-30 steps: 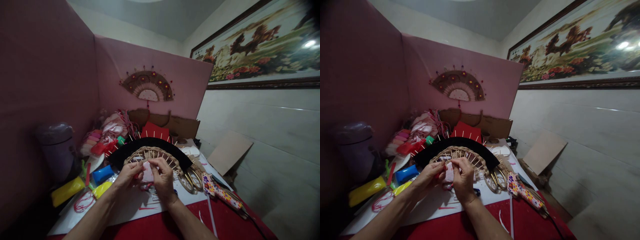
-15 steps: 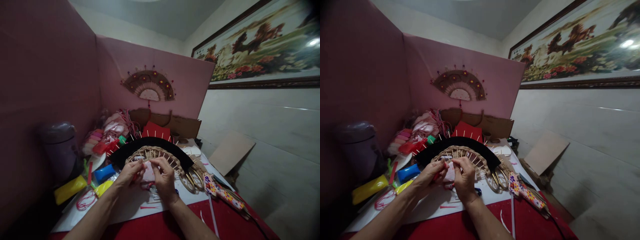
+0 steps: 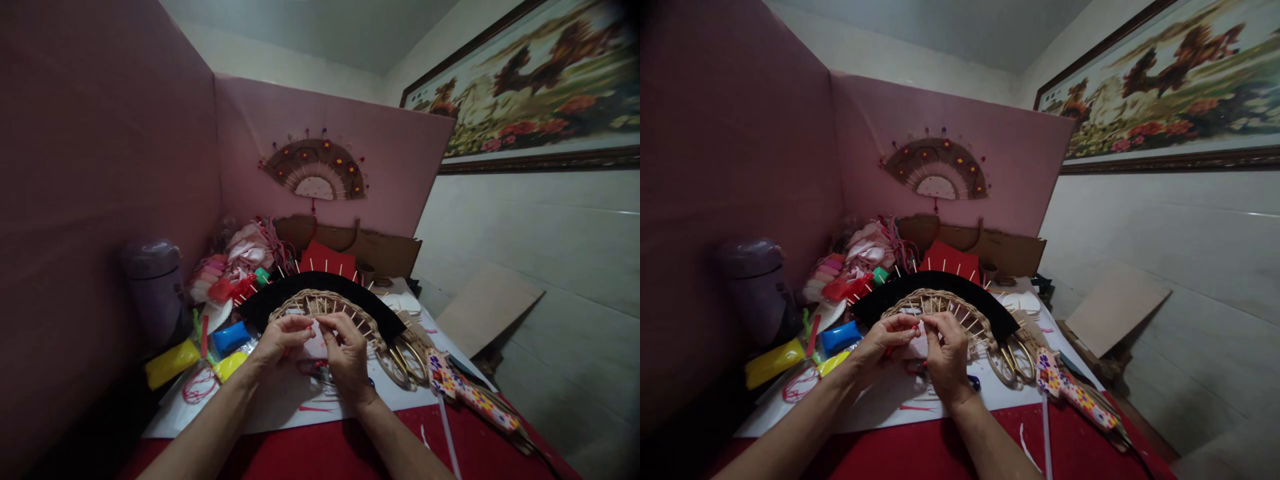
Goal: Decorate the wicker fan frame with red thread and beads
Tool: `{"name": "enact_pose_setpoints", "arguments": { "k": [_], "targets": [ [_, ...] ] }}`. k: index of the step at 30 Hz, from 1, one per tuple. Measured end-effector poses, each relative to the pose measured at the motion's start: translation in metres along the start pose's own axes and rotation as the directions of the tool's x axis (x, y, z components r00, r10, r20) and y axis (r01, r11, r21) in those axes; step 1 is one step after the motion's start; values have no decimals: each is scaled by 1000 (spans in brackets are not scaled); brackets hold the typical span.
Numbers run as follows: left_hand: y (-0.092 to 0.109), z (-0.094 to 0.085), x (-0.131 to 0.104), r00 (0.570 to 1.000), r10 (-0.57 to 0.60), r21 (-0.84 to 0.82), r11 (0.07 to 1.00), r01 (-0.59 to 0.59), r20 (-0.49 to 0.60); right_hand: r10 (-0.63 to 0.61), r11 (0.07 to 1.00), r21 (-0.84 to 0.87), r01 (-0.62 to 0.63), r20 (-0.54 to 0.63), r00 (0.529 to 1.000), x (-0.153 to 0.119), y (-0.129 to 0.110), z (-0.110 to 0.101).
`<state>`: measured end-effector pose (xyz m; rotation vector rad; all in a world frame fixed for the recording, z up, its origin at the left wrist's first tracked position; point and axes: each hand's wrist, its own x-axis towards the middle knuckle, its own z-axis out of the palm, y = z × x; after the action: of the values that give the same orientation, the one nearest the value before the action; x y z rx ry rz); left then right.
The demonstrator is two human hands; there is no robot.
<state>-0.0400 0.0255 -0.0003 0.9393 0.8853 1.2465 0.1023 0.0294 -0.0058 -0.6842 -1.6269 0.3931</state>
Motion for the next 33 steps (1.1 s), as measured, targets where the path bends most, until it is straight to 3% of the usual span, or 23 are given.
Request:
{"name": "enact_pose_setpoints", "arguments": {
  "k": [5, 12, 25, 33],
  "targets": [
    [1, 2, -3, 997, 4, 57, 998, -8, 72, 9, 1000, 11, -10, 13, 1000, -1, 1, 0],
    [5, 5, -7, 998, 43, -32, 999, -42, 39, -9, 1000, 12, 9, 27, 1000, -1, -1, 0],
    [-3, -3, -1, 995, 16, 57, 998, -22, 98, -4, 1000, -10, 5, 25, 1000, 0, -6, 0],
    [-1, -1, -1, 998, 1, 86, 996, -6, 58, 23, 999, -43, -22, 34, 999, -1, -4, 1]
  ]
}}
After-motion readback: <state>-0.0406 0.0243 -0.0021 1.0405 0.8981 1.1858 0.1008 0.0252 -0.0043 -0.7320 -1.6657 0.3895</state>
